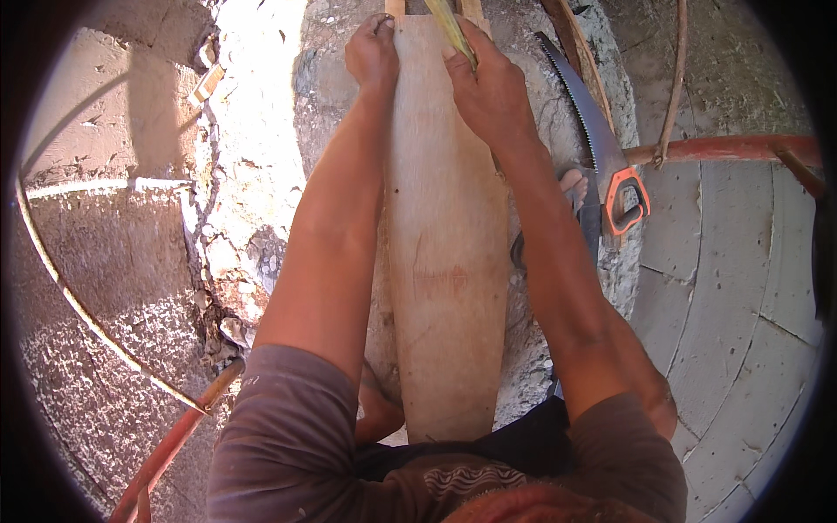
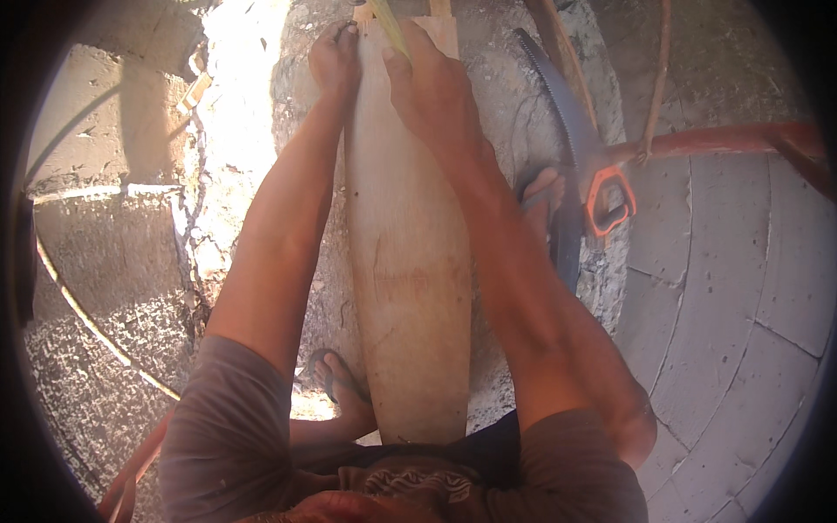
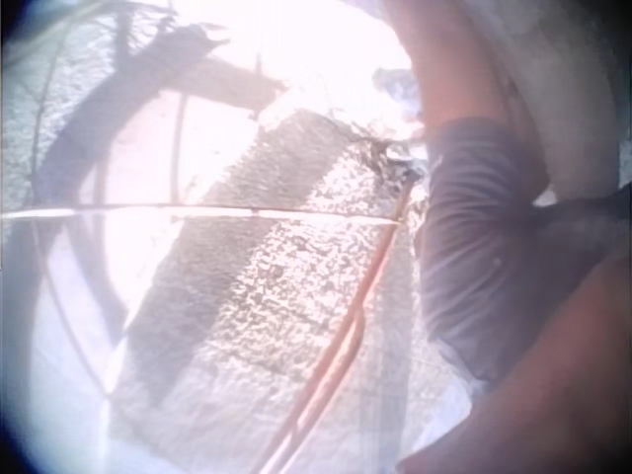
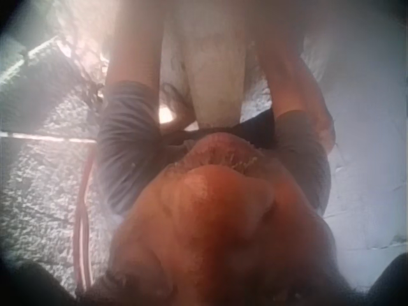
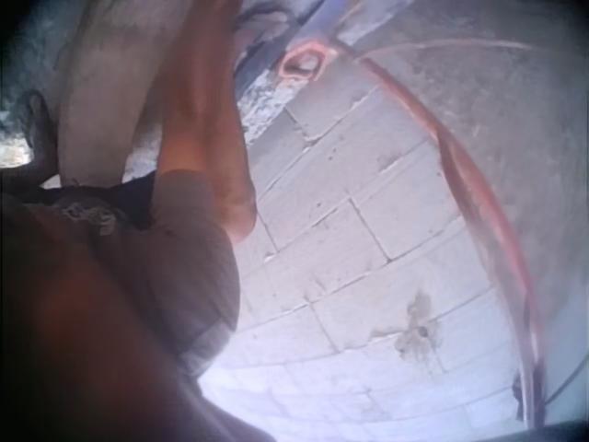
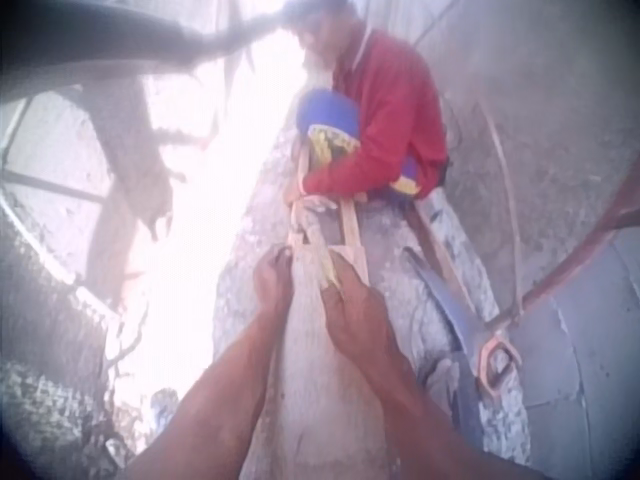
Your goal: The person hammers nails into a wooden plank, measures and marks the wood with a tape measure and pencil, then uses a hand saw to cut the plank. The person works on the ground in a construction area.
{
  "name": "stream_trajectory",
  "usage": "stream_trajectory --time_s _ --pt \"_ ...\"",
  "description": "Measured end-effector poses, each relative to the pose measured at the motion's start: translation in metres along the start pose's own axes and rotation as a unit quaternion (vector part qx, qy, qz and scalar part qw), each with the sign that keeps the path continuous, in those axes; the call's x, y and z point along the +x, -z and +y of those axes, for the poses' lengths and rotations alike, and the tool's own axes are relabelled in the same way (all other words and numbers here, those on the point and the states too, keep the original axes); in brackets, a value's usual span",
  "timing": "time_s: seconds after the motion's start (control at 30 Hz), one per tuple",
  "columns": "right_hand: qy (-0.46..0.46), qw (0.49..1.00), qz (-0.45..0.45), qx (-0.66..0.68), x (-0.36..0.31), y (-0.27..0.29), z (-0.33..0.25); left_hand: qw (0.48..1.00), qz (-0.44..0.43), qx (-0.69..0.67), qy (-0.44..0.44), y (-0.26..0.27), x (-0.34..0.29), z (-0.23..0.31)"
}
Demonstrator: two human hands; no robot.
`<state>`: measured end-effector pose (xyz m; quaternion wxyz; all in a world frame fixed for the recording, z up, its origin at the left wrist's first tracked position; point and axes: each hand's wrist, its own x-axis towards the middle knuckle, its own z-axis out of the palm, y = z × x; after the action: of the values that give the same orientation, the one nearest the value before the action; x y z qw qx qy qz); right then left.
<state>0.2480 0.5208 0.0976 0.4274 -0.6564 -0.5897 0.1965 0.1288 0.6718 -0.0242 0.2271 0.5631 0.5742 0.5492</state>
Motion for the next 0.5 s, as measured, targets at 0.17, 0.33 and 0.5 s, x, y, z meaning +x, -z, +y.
stream_trajectory --time_s 0.17,0.33,0.5 --pt "0.198 0.975 0.085 0.064 0.028 0.009 -0.029 1.0 -0.012 0.027 -0.009 0.003 -0.001 0.004" --pt "0.105 0.992 0.002 -0.075 0.023 -0.015 -0.006 0.998 -0.023 0.028 0.043 0.005 0.001 0.006" --pt "0.038 0.989 -0.025 -0.141 0.031 -0.007 -0.006 0.996 -0.034 0.063 0.059 0.001 0.002 0.004"
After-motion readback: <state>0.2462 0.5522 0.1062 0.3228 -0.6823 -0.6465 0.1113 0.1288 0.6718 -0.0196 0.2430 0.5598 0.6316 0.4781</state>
